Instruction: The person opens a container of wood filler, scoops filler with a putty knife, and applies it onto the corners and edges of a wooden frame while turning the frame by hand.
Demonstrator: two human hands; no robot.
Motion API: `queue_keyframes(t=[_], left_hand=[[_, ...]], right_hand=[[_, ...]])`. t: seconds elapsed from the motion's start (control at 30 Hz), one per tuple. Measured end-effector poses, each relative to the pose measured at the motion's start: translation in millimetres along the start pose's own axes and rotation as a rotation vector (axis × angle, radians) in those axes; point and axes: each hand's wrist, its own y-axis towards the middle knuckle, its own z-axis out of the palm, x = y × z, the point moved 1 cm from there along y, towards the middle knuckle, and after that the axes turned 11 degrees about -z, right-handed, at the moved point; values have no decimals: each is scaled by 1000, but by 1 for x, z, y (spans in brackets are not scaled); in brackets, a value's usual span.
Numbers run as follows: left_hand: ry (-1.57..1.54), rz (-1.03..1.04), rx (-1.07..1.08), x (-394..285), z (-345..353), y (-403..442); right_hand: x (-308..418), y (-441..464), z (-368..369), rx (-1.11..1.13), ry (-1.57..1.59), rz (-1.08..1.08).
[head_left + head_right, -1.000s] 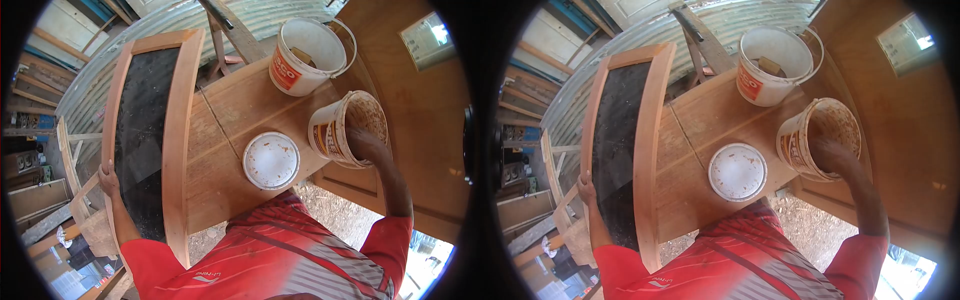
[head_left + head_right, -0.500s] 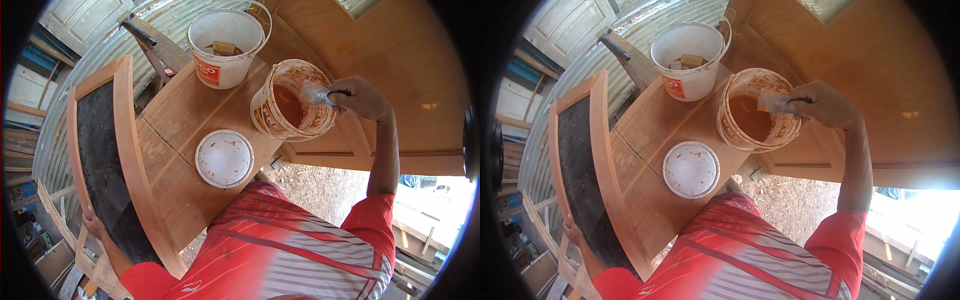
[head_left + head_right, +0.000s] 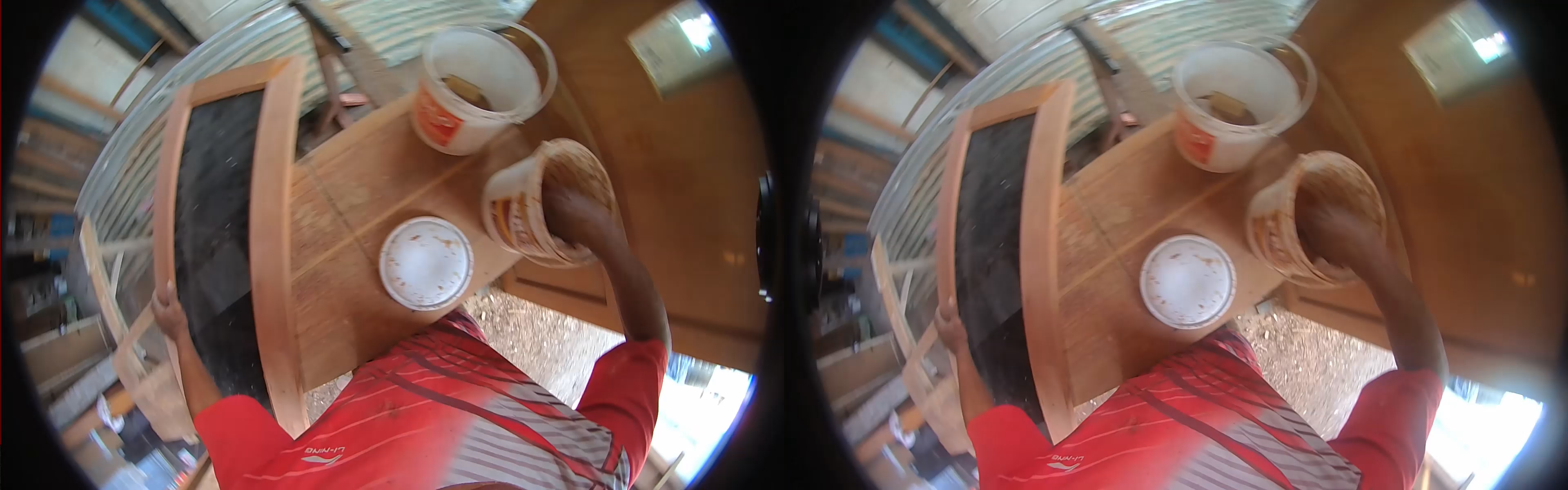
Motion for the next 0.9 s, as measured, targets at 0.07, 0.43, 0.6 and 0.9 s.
queue_keyframes(t=[0.07, 0.43, 0.6, 0.9], left_hand=[[49, -23, -4, -9, -7, -4], [92, -50, -35, -12, -12, -7], [6, 40, -53, 25, 18, 15], [135, -50, 55, 2, -3, 3]], right_hand=[[-7, 4, 13, 87, 1, -72], [3, -2, -6, 111, 4, -223], [-11, -49, -59, -63, 412, -9], [-30, -89, -54, -371, 751, 51]])
